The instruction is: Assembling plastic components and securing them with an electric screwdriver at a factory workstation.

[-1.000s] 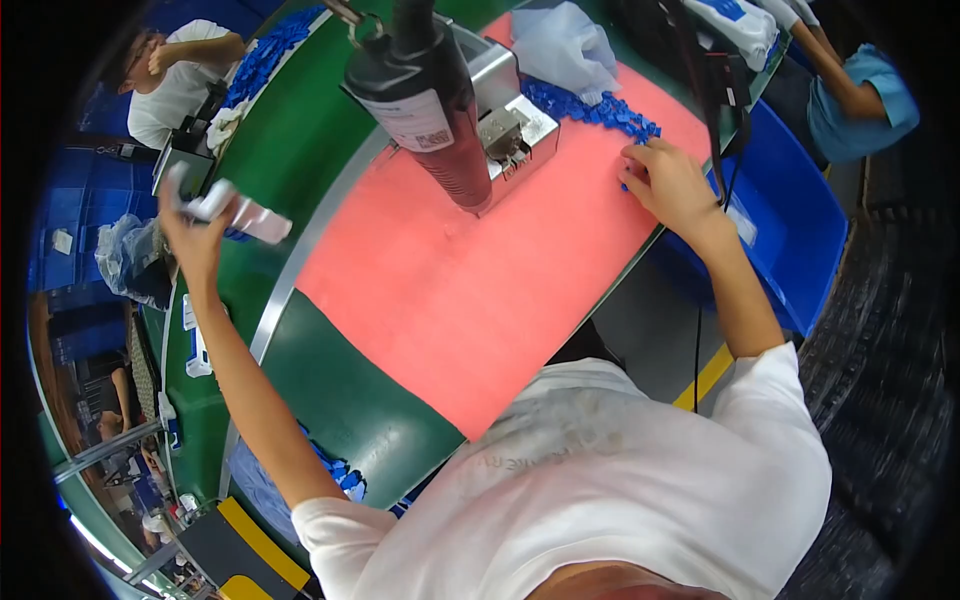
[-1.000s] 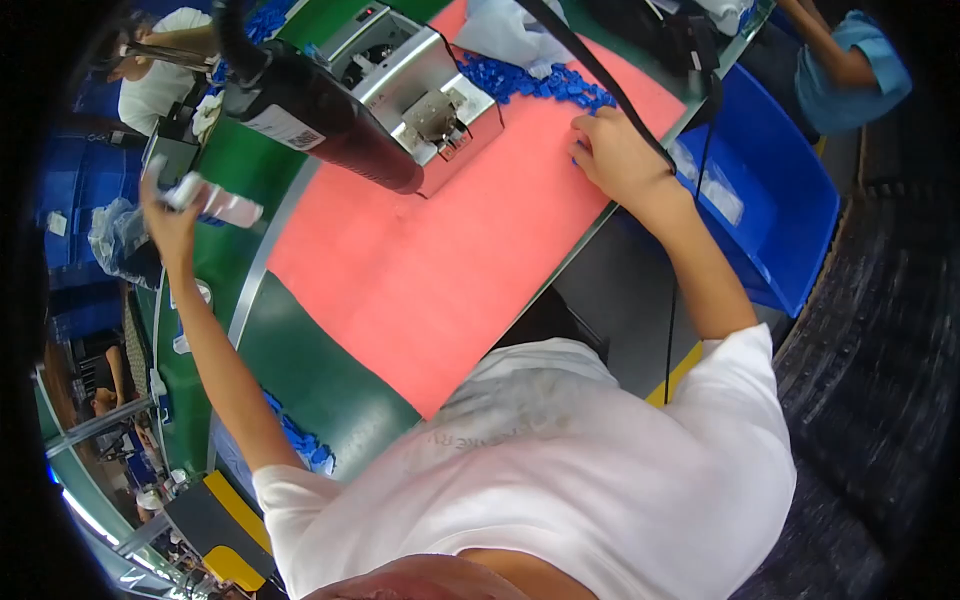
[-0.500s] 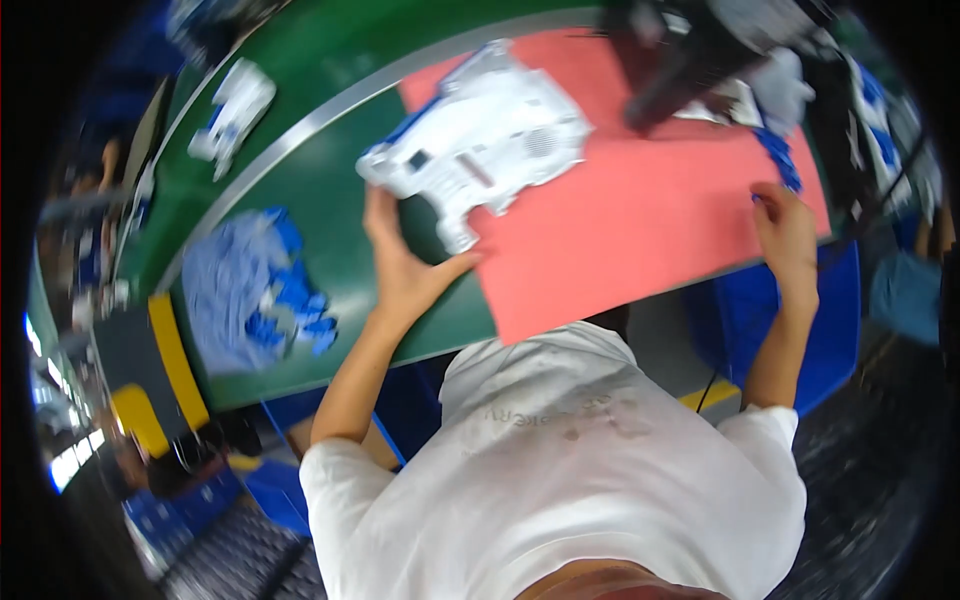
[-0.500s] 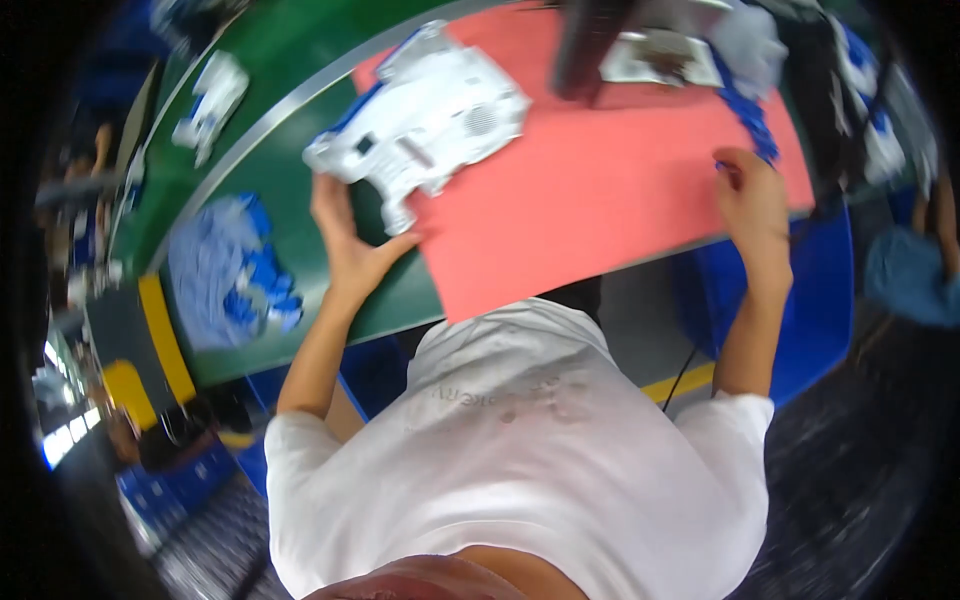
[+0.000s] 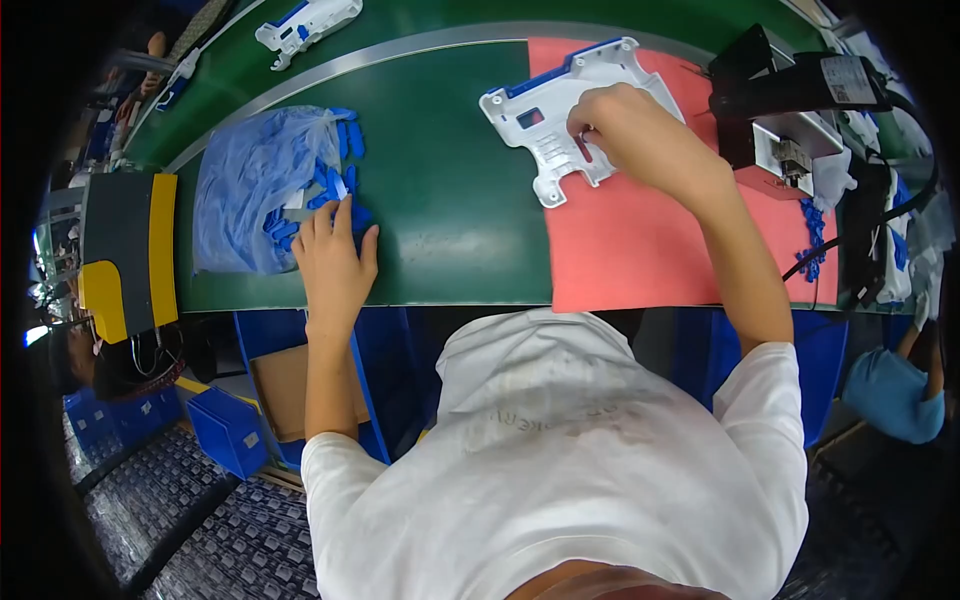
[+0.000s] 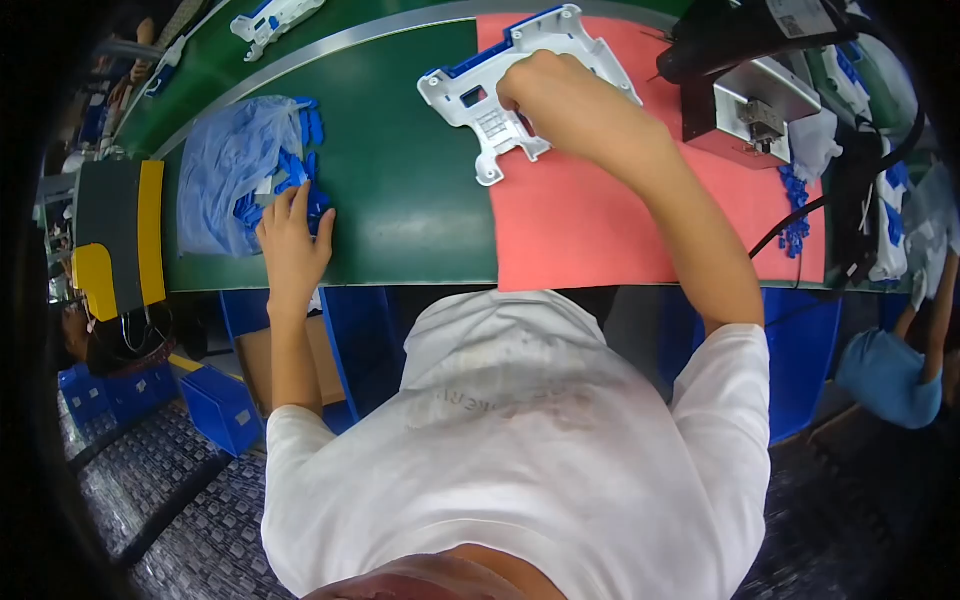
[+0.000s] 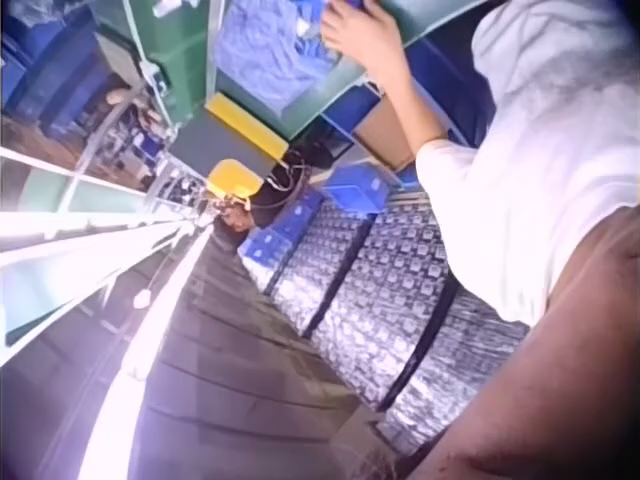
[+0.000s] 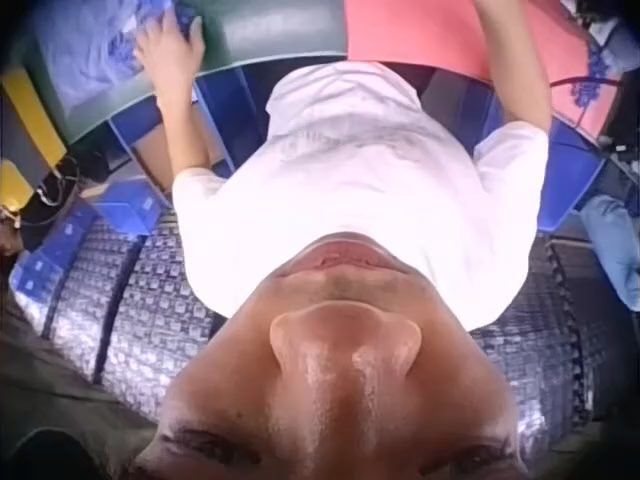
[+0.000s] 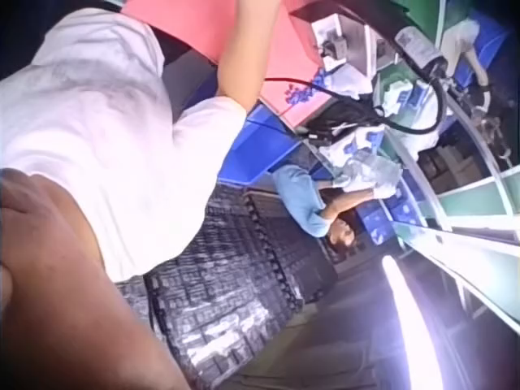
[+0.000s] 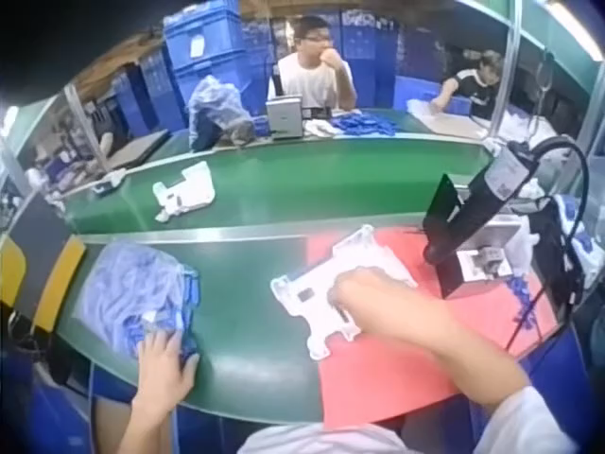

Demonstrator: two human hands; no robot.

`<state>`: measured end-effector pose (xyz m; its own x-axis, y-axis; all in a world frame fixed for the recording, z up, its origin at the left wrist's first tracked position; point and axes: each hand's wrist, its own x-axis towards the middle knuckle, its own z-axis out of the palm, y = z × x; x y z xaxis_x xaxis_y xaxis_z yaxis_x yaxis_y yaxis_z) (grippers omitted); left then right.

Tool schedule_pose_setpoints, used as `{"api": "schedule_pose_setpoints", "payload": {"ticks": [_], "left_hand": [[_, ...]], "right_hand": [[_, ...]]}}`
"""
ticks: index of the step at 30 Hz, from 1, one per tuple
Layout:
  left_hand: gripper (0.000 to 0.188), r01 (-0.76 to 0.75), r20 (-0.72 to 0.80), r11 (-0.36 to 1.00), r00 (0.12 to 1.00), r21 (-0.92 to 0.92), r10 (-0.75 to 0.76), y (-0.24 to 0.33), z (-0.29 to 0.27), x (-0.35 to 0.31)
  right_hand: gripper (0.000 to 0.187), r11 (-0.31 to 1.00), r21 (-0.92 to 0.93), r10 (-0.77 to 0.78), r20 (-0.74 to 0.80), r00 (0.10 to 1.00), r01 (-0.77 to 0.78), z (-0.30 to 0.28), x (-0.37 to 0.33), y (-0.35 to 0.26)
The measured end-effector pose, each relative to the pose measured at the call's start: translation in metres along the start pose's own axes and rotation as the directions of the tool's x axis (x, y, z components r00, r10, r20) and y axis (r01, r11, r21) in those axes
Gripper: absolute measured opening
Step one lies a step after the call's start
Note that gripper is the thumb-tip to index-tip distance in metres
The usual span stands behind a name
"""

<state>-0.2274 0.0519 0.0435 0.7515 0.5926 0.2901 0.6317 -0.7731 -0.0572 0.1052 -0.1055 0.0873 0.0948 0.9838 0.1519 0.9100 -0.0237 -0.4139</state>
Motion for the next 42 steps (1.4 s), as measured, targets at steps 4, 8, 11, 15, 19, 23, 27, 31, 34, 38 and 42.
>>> {"api": "schedule_pose_setpoints", "payload": {"ticks": [4, 8, 11, 15, 19, 23, 27, 31, 34, 38, 42], "left_hand": [[0.042, 0.007, -0.034, 0.992, 0.999, -0.129, -0.011, -0.01, 0.009, -0.009], [0.027, 0.009, -0.106, 0.978, 0.994, -0.209, -0.032, -0.006, 0.014, 0.001], [0.022, 0.034, -0.119, 0.972, 0.991, -0.232, -0.063, -0.002, 0.014, 0.011], [0.026, 0.134, -0.129, 0.96, 0.977, -0.245, -0.169, 0.002, 0.017, 0.026], [0.029, 0.175, -0.104, 0.972, 0.976, -0.158, -0.193, 0.002, 0.016, 0.041], [0.021, 0.181, -0.064, 0.967, 0.979, -0.178, -0.195, -0.004, 0.022, 0.042], [0.016, 0.169, -0.073, 0.966, 0.98, -0.198, -0.186, -0.007, 0.025, 0.044], [0.015, 0.175, -0.062, 0.958, 0.979, -0.226, -0.193, -0.006, 0.024, 0.048], [0.016, 0.212, -0.031, 0.953, 0.974, -0.218, -0.224, -0.002, 0.018, 0.051], [0.018, 0.299, 0.044, 0.931, 0.954, -0.21, -0.297, -0.002, 0.021, 0.055], [0.018, 0.231, -0.023, 0.942, 0.97, -0.242, -0.244, -0.005, 0.023, 0.055]], "right_hand": [[0.015, 0.997, -0.036, 0.077, 0.211, 0.974, -0.071, 0.008, 0.017, -0.006], [0.017, 0.994, 0.016, 0.107, 0.203, 0.973, -0.112, 0.008, 0.019, -0.002], [0.015, 0.995, -0.06, 0.088, 0.207, 0.974, -0.077, 0.005, 0.02, -0.003], [0.013, 0.975, -0.222, 0.046, 0.265, 0.963, 0.014, 0.001, 0.028, -0.017], [0.016, 0.948, -0.288, -0.051, 0.272, 0.961, 0.132, 0.01, 0.031, -0.009], [0.018, 0.995, -0.092, 0.003, 0.303, 0.953, 0.026, 0.002, 0.029, -0.004], [0.02, 0.996, 0.01, -0.089, 0.247, 0.965, 0.089, 0.005, 0.021, 0.003], [0.026, 0.972, 0.033, -0.237, 0.12, 0.964, 0.235, 0.011, 0.018, 0.01], [0.028, 0.964, 0.028, -0.263, 0.002, 0.965, 0.263, 0.019, 0.014, 0.018], [0.026, 0.987, 0.089, -0.14, 0.035, 0.99, 0.136, 0.022, 0.009, 0.023], [0.015, 0.994, 0.101, -0.041, 0.127, 0.991, 0.028, 0.011, 0.012, 0.014]]}}
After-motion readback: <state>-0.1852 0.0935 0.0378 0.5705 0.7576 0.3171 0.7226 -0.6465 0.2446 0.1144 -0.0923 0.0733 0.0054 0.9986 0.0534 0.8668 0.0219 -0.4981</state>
